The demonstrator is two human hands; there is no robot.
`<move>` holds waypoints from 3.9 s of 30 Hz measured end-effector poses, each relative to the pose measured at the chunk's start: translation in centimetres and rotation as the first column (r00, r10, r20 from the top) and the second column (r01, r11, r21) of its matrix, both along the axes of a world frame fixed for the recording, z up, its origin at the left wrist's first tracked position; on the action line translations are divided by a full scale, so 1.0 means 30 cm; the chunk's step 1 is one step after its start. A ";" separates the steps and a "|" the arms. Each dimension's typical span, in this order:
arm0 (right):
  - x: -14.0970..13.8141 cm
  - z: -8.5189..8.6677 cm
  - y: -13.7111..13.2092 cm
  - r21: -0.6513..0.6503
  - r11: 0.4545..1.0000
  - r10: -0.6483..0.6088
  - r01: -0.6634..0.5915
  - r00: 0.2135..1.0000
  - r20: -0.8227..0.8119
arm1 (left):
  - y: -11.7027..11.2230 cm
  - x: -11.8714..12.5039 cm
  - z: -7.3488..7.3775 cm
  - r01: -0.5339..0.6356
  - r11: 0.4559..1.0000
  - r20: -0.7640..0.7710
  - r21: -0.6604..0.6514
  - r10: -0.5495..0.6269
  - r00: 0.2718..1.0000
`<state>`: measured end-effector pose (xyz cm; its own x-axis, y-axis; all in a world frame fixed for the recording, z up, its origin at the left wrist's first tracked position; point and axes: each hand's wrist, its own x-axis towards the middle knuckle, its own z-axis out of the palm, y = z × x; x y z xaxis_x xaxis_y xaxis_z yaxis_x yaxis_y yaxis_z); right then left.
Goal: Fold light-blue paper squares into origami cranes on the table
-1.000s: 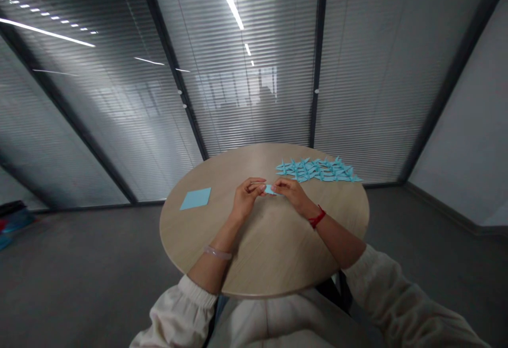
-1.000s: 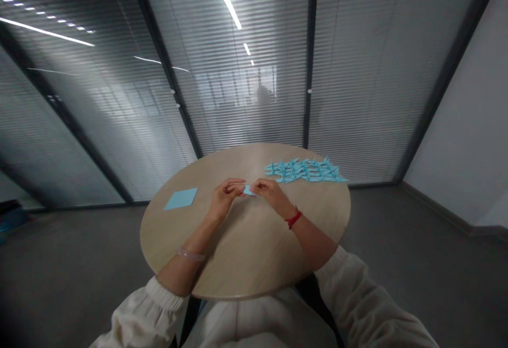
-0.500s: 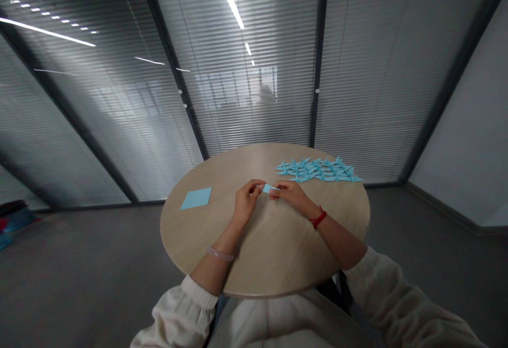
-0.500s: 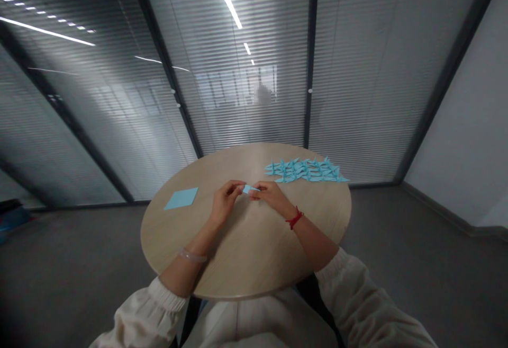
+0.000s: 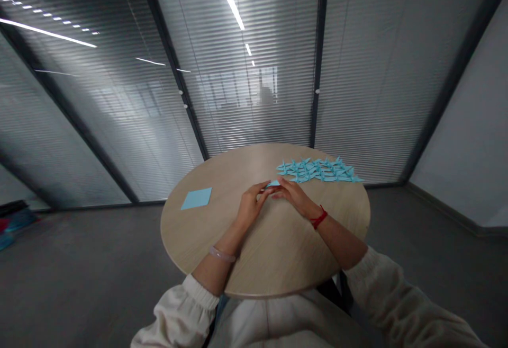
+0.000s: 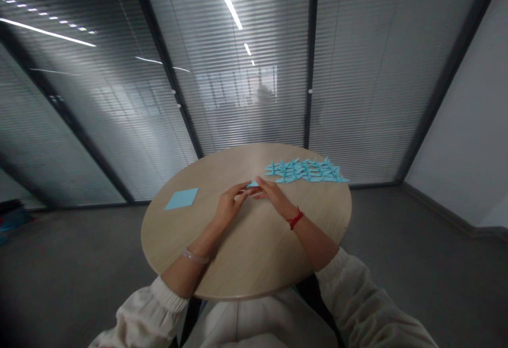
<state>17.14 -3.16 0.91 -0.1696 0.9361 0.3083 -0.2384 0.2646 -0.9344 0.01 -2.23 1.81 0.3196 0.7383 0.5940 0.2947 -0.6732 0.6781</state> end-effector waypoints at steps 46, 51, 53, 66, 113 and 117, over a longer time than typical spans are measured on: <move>0.033 -0.008 -0.021 0.713 0.680 -0.650 -0.171 0.309 0.694 | 0.031 0.001 0.012 0.504 0.575 0.643 -0.645 0.050 0.765; 0.031 -0.020 -0.018 0.717 0.680 -0.642 -0.153 0.348 0.684 | 0.039 -0.002 -0.001 0.523 0.616 0.627 -0.590 -0.059 0.777; 0.028 -0.024 -0.012 0.723 0.677 -0.609 -0.139 0.445 0.656 | 0.039 -0.003 -0.003 0.515 0.640 0.612 -0.570 -0.088 0.786; 0.028 -0.015 0.027 0.470 0.862 -0.355 0.190 0.889 0.290 | 0.026 0.020 -0.010 0.374 0.848 0.440 -0.375 -0.193 0.877; 0.073 -0.016 0.047 0.268 0.839 -0.513 0.473 0.852 0.105 | 0.027 0.025 -0.043 0.314 0.813 0.310 -0.490 -0.174 0.935; 0.057 -0.014 0.039 0.298 0.866 -0.459 0.401 0.875 0.155 | 0.031 0.028 -0.036 0.353 0.773 0.347 -0.528 -0.183 0.920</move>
